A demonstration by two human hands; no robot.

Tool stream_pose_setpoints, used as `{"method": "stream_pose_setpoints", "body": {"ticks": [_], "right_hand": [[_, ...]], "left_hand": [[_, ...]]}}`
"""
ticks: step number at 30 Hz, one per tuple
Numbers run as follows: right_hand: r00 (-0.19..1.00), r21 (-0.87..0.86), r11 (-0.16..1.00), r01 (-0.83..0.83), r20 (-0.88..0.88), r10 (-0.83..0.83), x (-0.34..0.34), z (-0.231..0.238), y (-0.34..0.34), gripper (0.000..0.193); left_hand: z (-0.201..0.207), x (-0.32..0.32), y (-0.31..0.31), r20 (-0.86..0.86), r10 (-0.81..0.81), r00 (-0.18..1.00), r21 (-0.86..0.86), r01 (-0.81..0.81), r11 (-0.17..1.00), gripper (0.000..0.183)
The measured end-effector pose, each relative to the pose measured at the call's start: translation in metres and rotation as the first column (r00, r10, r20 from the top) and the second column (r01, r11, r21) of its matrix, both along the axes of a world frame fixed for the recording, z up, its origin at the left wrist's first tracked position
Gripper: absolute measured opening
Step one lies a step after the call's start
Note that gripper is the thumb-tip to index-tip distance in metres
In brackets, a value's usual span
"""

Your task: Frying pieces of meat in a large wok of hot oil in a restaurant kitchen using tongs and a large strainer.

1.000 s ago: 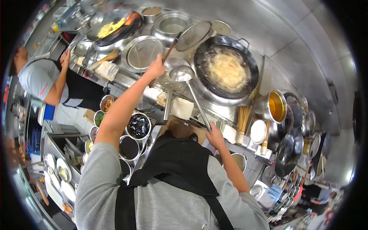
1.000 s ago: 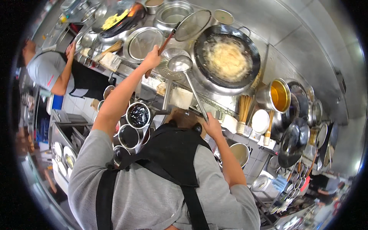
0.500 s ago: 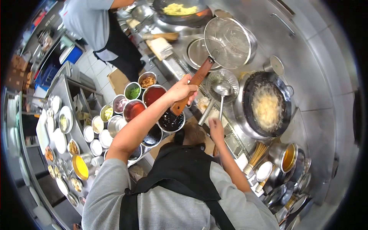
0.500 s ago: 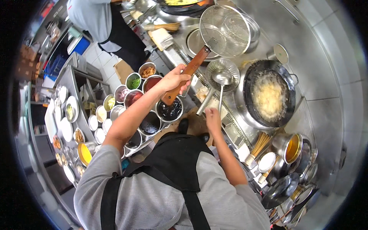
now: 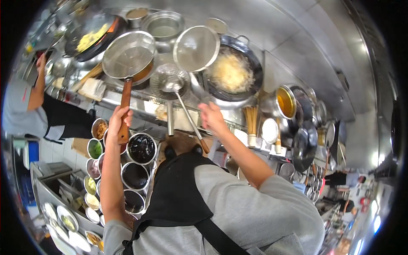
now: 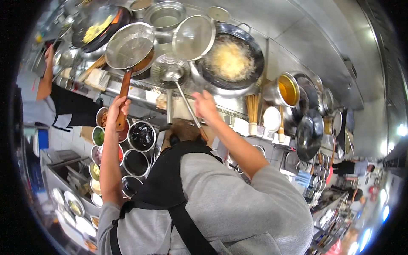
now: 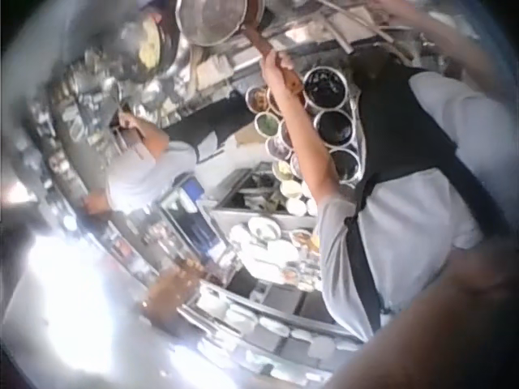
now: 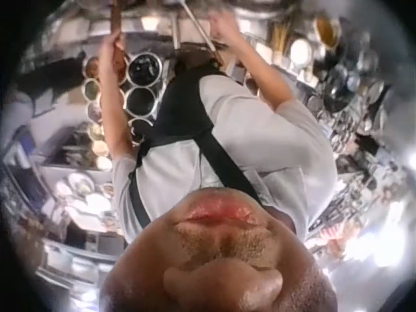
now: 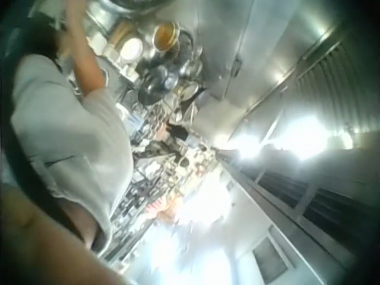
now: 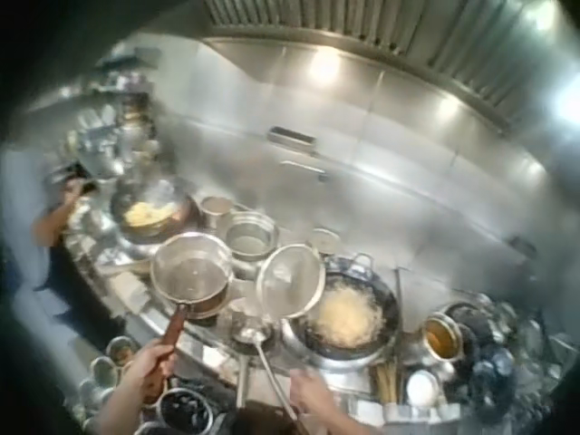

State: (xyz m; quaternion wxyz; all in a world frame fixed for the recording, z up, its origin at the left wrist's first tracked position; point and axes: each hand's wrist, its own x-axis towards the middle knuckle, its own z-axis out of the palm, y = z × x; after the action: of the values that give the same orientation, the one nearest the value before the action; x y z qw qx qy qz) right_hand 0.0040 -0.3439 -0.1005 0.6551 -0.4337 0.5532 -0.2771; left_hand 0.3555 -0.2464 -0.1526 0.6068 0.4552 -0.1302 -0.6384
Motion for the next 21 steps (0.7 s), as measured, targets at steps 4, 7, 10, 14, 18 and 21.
{"method": "stream_pose_setpoints", "body": {"ticks": [4,7,10,14,18,21], "right_hand": [[0.717,-0.573,0.799,-0.179,-0.633,-0.293,-0.146,-0.032,-0.011,0.03],[0.562,-0.349,0.907,-0.236,-0.811,-0.166,-0.184,-0.025,-0.021,0.031],[0.635,-0.244,0.945,-0.217,-0.771,-0.053,-0.174,-0.041,-0.045,0.032],[0.582,-0.485,0.814,-0.32,-0.779,-0.235,-0.189,-0.036,-0.06,0.03],[0.516,-0.378,0.882,-0.282,-0.835,-0.193,-0.193,0.006,-0.032,0.029],[0.53,-0.239,0.88,-0.411,-0.848,0.017,-0.208,-0.042,-0.04,0.029]], "left_hand": [[-0.03,-0.008,-0.015,-0.012,-0.042,0.999,0.061,0.042,0.997,0.02],[-0.026,-0.033,-0.015,-0.045,0.025,0.999,0.131,-0.019,0.991,0.021],[-0.023,-0.043,-0.011,-0.059,-0.034,0.998,0.121,0.041,0.992,0.027],[-0.017,-0.056,-0.013,0.037,-0.007,0.999,0.154,0.002,0.988,0.028],[-0.018,-0.054,0.003,-0.001,0.027,1.0,0.198,-0.027,0.98,0.024],[-0.019,-0.053,0.007,-0.014,0.006,1.0,0.217,-0.003,0.976,0.024]]}}
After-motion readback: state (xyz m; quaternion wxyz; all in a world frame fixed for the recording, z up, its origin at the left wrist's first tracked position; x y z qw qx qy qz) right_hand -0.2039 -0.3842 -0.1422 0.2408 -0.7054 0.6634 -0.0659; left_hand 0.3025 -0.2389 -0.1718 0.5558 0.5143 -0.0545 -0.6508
